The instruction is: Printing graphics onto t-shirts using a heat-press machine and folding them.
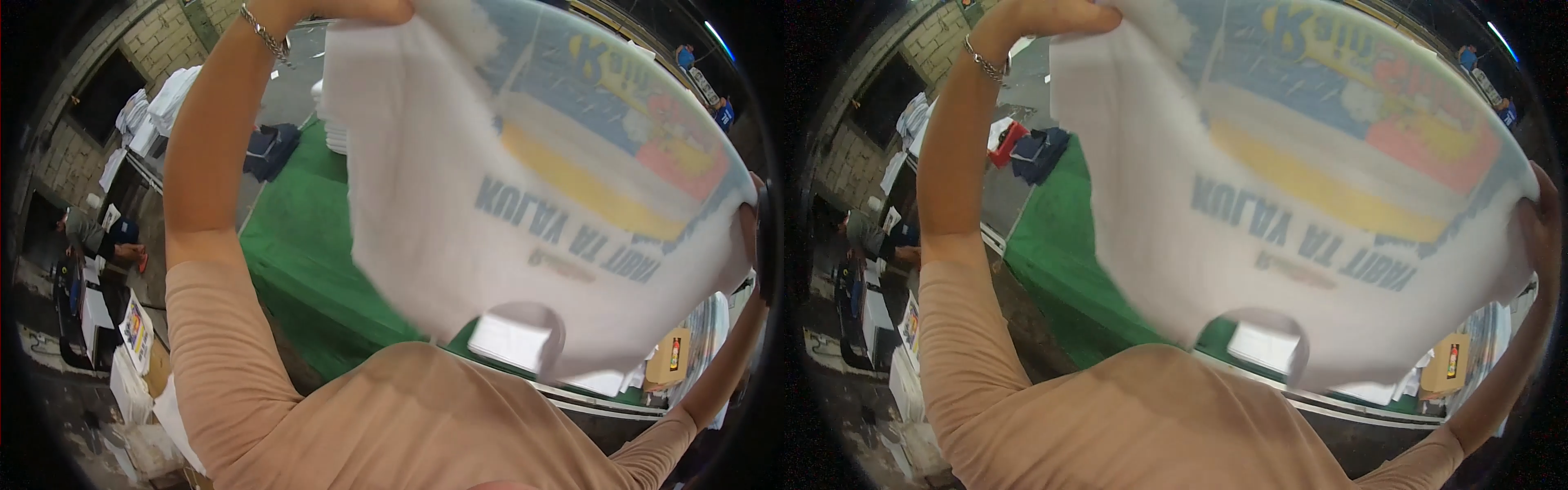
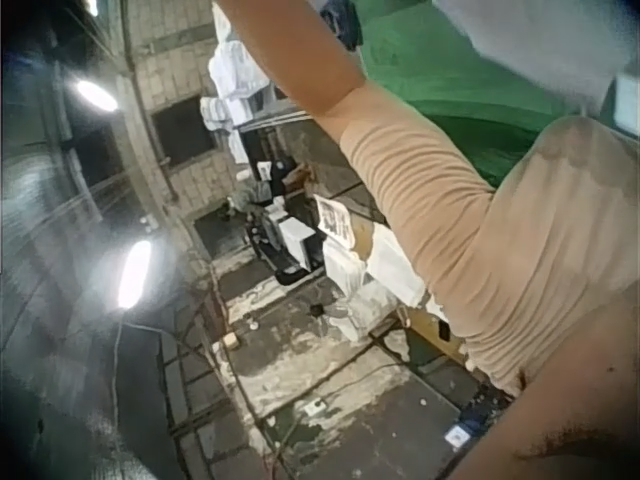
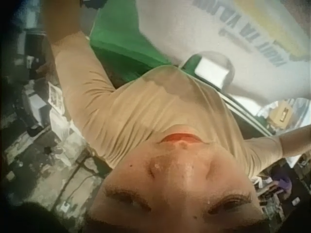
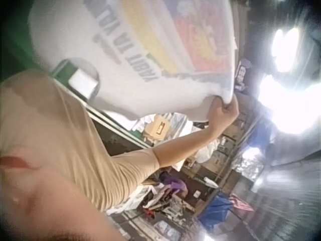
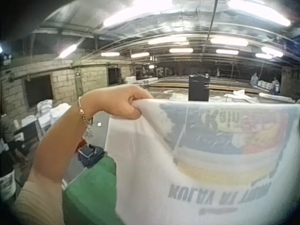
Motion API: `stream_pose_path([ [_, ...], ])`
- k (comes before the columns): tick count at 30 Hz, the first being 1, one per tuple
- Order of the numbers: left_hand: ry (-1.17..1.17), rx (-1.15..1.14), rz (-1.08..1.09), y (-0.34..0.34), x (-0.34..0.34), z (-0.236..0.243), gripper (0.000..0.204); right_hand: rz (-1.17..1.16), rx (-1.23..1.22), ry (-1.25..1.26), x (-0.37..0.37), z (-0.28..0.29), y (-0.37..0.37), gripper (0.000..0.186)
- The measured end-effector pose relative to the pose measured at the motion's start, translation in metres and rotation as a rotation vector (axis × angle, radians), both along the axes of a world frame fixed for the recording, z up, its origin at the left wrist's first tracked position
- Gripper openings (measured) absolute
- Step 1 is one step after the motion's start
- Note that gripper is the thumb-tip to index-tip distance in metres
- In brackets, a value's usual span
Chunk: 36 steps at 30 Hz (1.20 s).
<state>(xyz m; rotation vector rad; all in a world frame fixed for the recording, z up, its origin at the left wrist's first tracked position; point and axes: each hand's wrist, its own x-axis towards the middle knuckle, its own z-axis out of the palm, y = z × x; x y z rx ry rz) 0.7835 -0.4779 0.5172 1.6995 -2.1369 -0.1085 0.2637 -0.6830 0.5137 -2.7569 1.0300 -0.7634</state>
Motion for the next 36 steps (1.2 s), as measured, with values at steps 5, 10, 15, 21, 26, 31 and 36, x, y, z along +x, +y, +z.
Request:
stream_pose_path([
  [5, -0.088, 0.087, 0.088, 0.001, 0.124, -0.011, 0.042, -0.101, -0.194, -0.014, 0.119, -0.051, -0.037, 0.044],
  [10, -0.241, -0.485, 0.223, -0.028, 0.23, 0.031, 0.035, -0.107, -0.571, -0.034, 0.256, 0.015, -0.052, 0.046],
  [15, -0.407, -0.787, 0.216, -0.065, 0.314, 0.022, 0.039, -0.341, -0.86, -0.144, 0.35, 0.02, -0.046, 0.026],
  [21, -0.545, -0.726, 0.237, -0.11, 0.376, -0.147, 0.035, -0.057, -0.572, -0.286, 0.406, -0.148, -0.097, 0.037],
  [26, -0.251, -0.605, 0.274, -0.088, 0.338, -0.343, 0.046, -0.293, -0.386, -0.064, 0.435, -0.346, -0.047, 0.05],
  [31, -0.143, -0.522, 0.286, -0.092, 0.356, -0.367, 0.058, -0.286, -0.289, -0.046, 0.429, -0.353, -0.054, 0.05],
  [36, -0.172, -0.562, 0.251, -0.098, 0.362, -0.37, 0.056, -0.305, -0.348, -0.026, 0.389, -0.336, -0.046, 0.049],
])
